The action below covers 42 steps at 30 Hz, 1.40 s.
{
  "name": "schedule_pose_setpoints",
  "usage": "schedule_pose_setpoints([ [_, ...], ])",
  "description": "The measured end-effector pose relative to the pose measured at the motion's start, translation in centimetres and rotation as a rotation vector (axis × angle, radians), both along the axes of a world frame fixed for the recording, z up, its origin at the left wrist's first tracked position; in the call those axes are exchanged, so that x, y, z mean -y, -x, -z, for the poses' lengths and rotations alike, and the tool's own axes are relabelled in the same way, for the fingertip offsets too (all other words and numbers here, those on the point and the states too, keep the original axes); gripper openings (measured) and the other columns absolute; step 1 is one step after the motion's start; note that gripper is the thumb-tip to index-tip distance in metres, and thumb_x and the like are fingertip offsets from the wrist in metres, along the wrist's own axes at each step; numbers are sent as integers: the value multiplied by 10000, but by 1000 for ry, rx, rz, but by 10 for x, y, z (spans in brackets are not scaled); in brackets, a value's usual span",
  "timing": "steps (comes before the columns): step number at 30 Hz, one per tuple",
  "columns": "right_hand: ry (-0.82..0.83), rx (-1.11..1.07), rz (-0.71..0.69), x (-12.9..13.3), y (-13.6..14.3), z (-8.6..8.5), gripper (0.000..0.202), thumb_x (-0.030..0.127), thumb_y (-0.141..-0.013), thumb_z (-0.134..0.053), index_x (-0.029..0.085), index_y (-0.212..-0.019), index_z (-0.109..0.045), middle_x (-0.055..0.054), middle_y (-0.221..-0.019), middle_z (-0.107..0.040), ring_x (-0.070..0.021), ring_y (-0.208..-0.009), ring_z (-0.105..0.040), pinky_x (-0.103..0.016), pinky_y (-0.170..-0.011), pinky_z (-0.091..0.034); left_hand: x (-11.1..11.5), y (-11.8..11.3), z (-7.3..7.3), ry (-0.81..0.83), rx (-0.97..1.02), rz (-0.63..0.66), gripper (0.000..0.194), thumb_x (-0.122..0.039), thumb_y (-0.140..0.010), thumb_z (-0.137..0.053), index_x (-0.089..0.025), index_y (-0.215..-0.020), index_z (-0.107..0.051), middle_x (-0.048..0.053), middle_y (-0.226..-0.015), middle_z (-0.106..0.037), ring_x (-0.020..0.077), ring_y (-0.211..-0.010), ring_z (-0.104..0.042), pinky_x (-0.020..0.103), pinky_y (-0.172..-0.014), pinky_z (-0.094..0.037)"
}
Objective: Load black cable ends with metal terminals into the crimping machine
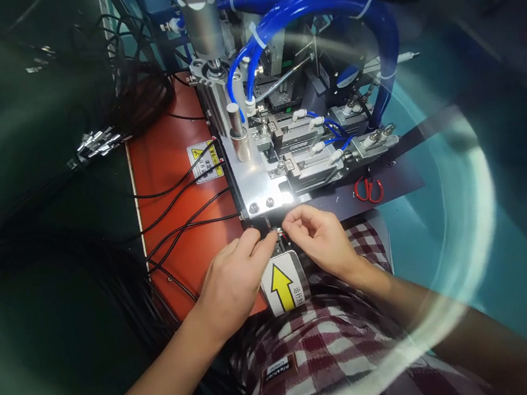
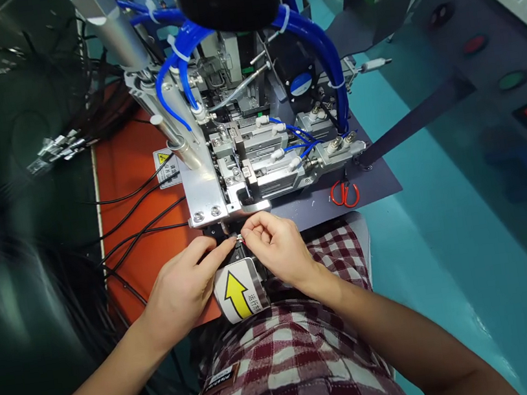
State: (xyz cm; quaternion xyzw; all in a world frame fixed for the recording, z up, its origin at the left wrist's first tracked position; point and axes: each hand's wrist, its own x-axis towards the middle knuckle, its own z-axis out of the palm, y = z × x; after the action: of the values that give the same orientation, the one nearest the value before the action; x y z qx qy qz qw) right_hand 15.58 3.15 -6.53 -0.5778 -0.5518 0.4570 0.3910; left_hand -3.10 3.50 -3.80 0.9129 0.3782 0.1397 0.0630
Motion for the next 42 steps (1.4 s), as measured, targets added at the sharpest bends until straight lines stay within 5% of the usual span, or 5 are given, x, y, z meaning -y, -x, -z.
schedule_pose_setpoints([
  [11, 453, -320, -33, -12, -6, -11, 221, 366, -745, -617, 162, -672, -574, 43, -551, -480, -79, -443, -340, -234, -423, -231, 5, -2, -8, 37, 25, -50, 268, -79, -906, -412, -88, -1090, -606, 106, -928, -590, 205, -788, -570, 307, -654, -505],
  [19, 295, -230, 82, 16, 3, -6, 231, 388, -772, -649, 162, -744, -608, 34, -577, -503, -98, -492, -408, -237, -464, -321, 7, 0, -7, -35, 10, -49, 284, -115, -915, -432, -79, -1132, -610, 107, -911, -569, 219, -800, -516, 329, -645, -465],
  [26, -195, 340, -33, 12, -2, -17, 134, 238, -869, -526, 180, -779, -606, -11, -695, -597, -138, -629, -522, -290, -646, -387, 20, -12, -19, -69, -188, -109, 377, -21, -855, -407, -16, -1192, -575, 136, -901, -578, 240, -765, -490, 348, -623, -461],
  [34, 364, -326, -61, -1, -4, -4, 250, 411, -819, -584, 182, -727, -544, 83, -472, -407, -88, -425, -353, -238, -451, -270, 19, -8, -5, 9, -78, -98, 361, -91, -880, -435, -35, -1218, -547, 128, -965, -584, 242, -819, -500, 365, -702, -509],
  [42, 122, -110, -122, 2, -10, -5, 164, 322, -882, -533, 191, -783, -545, 49, -602, -460, -101, -523, -409, -246, -497, -324, 23, -12, -6, 18, -130, -144, 402, -44, -834, -465, -43, -1229, -541, 114, -933, -586, 241, -804, -514, 367, -693, -500],
])
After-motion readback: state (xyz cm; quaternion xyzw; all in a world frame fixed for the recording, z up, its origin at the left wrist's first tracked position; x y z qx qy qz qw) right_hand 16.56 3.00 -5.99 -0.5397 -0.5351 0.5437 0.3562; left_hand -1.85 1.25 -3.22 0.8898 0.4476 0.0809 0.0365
